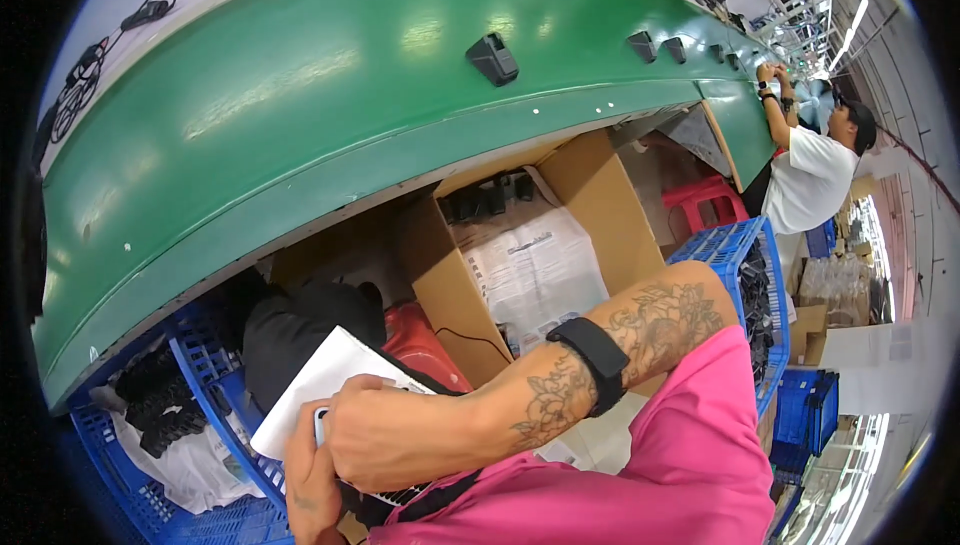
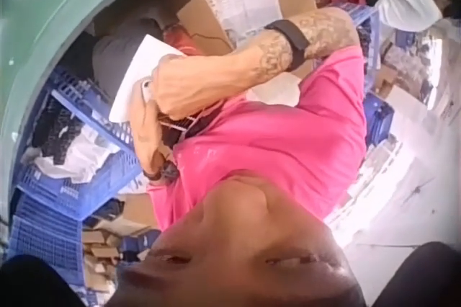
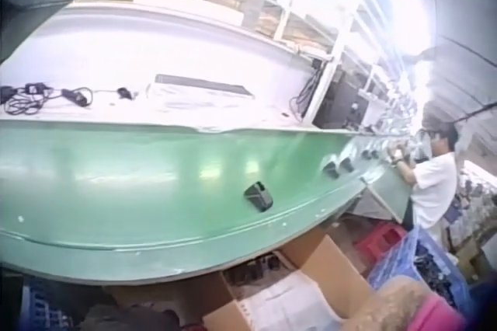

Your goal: Applying small black labels to grey electronic components at an assembly line station.

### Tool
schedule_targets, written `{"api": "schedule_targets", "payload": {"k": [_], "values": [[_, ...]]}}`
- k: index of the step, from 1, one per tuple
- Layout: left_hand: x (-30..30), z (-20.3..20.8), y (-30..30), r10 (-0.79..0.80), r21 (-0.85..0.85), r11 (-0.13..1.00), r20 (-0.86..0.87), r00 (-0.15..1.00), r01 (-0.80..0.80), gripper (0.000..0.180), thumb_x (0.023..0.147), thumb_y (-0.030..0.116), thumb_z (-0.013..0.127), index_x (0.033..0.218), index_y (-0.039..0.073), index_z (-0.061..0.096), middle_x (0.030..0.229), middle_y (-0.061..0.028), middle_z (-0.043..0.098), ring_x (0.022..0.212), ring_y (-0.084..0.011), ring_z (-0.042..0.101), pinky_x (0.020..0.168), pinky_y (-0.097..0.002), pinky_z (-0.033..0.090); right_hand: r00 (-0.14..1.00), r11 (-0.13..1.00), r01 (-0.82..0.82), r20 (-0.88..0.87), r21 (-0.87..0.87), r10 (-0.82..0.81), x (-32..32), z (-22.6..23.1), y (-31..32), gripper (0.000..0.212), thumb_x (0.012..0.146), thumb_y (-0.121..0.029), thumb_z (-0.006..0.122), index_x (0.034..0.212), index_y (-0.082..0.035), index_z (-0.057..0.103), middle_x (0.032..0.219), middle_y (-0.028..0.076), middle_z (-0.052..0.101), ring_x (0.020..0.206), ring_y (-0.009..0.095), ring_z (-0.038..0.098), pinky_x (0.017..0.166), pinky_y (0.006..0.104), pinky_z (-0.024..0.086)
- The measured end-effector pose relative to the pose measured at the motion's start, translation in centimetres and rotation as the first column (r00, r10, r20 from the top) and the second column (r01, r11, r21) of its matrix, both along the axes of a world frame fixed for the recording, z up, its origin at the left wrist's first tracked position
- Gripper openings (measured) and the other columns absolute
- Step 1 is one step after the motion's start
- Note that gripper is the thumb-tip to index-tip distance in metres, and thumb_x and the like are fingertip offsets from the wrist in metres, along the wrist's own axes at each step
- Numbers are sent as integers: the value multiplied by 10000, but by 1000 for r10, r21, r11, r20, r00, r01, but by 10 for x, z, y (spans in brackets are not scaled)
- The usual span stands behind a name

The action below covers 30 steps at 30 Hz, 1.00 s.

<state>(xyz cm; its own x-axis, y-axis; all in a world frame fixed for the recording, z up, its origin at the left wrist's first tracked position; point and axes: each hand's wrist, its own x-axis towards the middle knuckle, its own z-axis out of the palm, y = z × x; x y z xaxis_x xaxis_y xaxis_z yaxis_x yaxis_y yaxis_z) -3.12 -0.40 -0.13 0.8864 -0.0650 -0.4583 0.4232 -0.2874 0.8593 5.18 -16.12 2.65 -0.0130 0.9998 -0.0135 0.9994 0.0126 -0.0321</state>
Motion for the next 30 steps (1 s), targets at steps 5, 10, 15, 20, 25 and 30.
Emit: {"api": "schedule_targets", "payload": {"k": [5,10,15,20,25,30], "values": [[3,-8,5,27,-211,977,-18,999,-31,313,910,181,471,1162,-5,483,787,-234,605,737,-386,630,666,-417,478,996,996,72,52,59,-75,10,11,-10,185,693,-130,604,623,31,543,613,61,484,516,141,462,420,253,316],[-9,-3,1,171,-141,979,175,970,-147,415,917,169,503,1255,-41,385,1016,-248,591,896,-376,615,807,-405,474,909,817,410,-259,405,-327,3,-10,-9,243,642,-28,629,860,79,627,719,100,580,553,179,559,494,267,472],[-15,-16,-8,157,-34,987,357,921,-155,458,900,134,543,1267,-65,356,1073,-255,560,899,-370,613,815,-389,485,614,612,735,-670,293,-417,-20,-26,0,269,686,-21,687,929,69,620,752,135,621,590,254,619,534,314,516],[-13,-21,-14,125,68,983,419,899,-168,476,862,79,581,1258,-71,363,1056,-260,551,898,-401,600,769,-409,494,495,456,849,-705,267,-508,-26,-24,6,182,703,-25,714,857,17,626,712,117,624,576,240,620,497,305,487],[-11,-22,-20,102,99,982,455,884,-164,471,846,65,589,1245,-72,380,1048,-262,553,876,-406,597,745,-422,491,429,440,876,-741,200,-517,-23,-17,1,138,692,1,711,799,-3,623,667,106,610,527,229,594,458,297,450],[-3,-17,-16,96,126,978,431,897,-165,425,858,70,558,1231,-59,402,1004,-253,582,851,-388,605,754,-419,487,588,513,780,-698,358,-407,-31,-10,1,143,686,5,712,810,-8,641,678,114,624,533,235,599,461,297,455]]}}
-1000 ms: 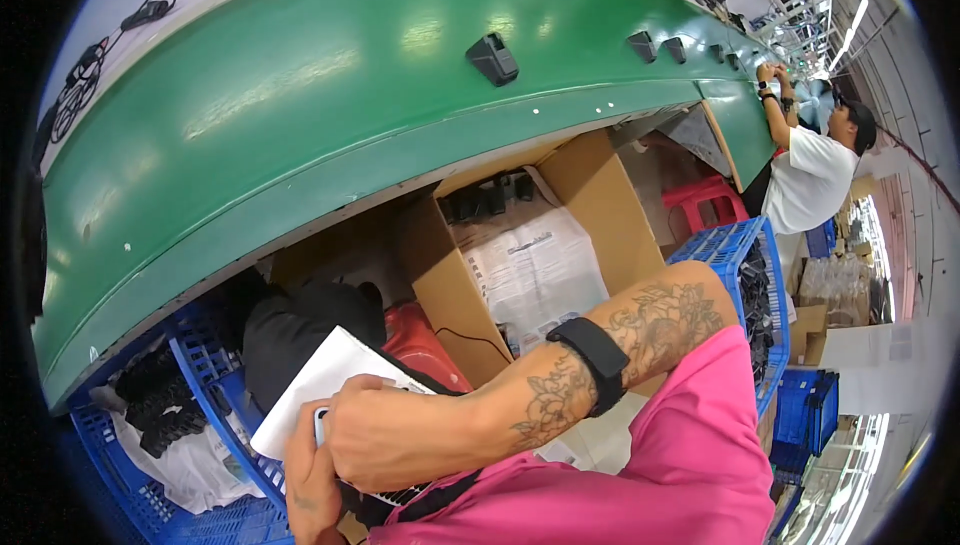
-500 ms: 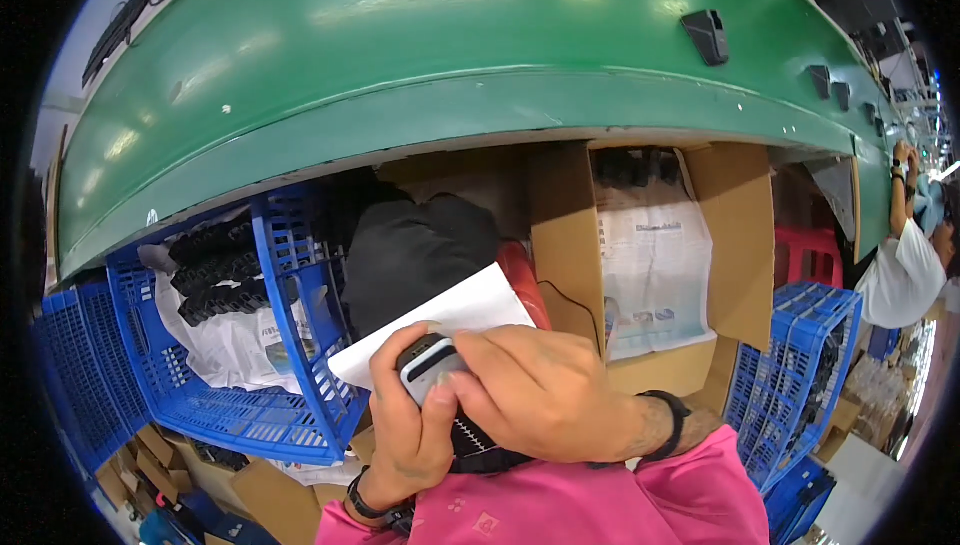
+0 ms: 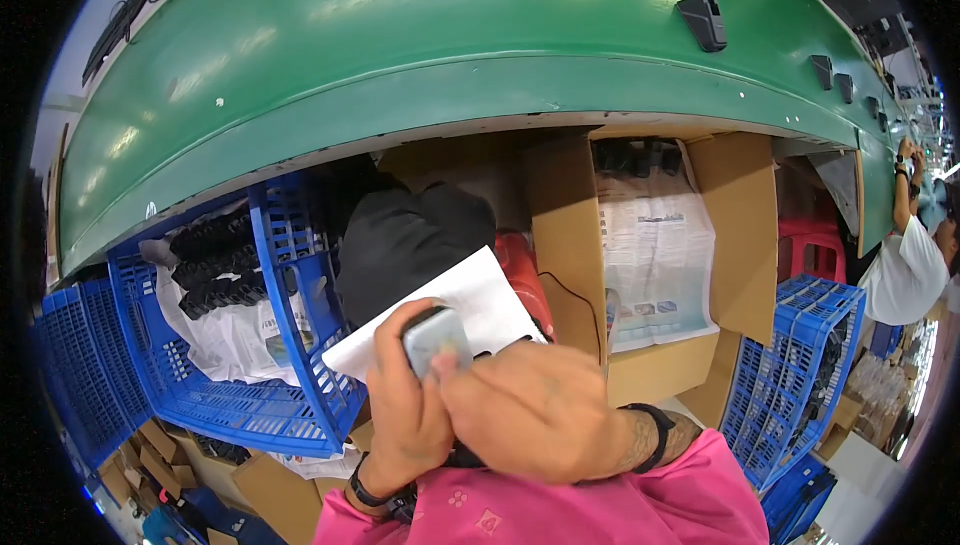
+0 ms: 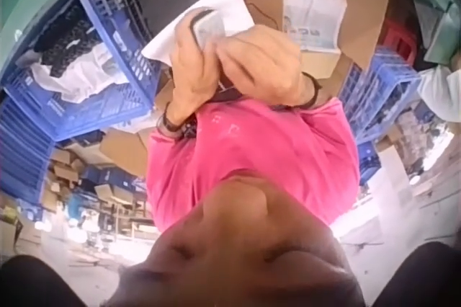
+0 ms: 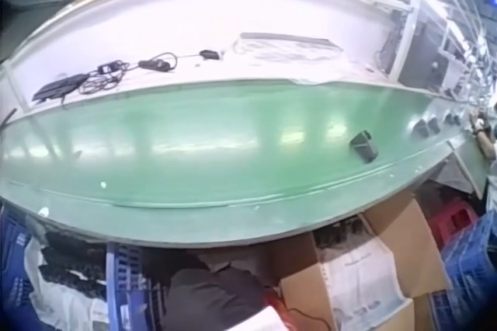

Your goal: Applying small black labels to grey electronic components at an assembly line station.

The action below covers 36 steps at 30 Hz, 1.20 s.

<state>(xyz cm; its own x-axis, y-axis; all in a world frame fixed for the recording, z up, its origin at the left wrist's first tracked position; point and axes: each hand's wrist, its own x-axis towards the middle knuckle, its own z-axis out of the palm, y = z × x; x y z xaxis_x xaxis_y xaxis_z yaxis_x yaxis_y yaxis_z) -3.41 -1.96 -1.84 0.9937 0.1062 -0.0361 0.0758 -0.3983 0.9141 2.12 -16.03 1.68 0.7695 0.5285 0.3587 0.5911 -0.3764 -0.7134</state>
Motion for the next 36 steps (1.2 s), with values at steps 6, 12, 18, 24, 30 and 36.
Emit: {"api": "schedule_targets", "payload": {"k": [6,12,18,24,30,36], "values": [[-9,-4,6,70,-465,871,-199,977,-158,432,898,206,442,1246,-36,363,1011,-161,582,910,-190,564,840,-316,448,974,986,45,-226,161,-7,3,-6,1,180,683,14,725,838,29,635,696,124,633,571,206,610,501,271,462],[-7,-4,-1,29,-500,861,-132,991,-92,423,881,121,484,1254,-39,366,952,-173,602,812,-219,587,741,-332,471,793,921,236,-609,308,0,-4,-11,2,140,735,52,691,852,54,614,739,117,624,639,125,578,564,225,447],[-8,-5,-1,-7,-495,867,-135,991,-61,424,895,120,499,1260,-39,352,959,-197,596,811,-247,601,740,-349,481,695,874,356,-719,329,-13,-9,-15,4,113,768,59,669,854,51,597,763,97,611,641,90,558,564,206,439],[-8,-3,-1,-2,-491,869,-145,989,-70,412,906,100,504,1256,-52,350,986,-210,593,842,-276,609,759,-371,483,691,877,369,-722,308,-37,-11,-17,7,105,778,42,674,845,40,593,755,89,608,621,79,548,549,198,429],[-7,-7,-2,7,-456,889,-95,995,-50,415,909,99,508,1255,-65,349,1003,-213,586,857,-275,604,771,-366,479,695,883,368,-717,291,-53,-10,-19,7,104,784,25,677,844,33,592,751,82,606,610,73,536,544,194,421],[-8,-6,-1,9,-482,874,-109,994,-60,417,911,102,508,1258,-64,347,997,-209,587,859,-273,601,777,-361,476,690,890,357,-722,284,-47,-10,-18,7,100,796,14,672,852,32,591,752,82,604,606,71,534,542,193,420]]}}
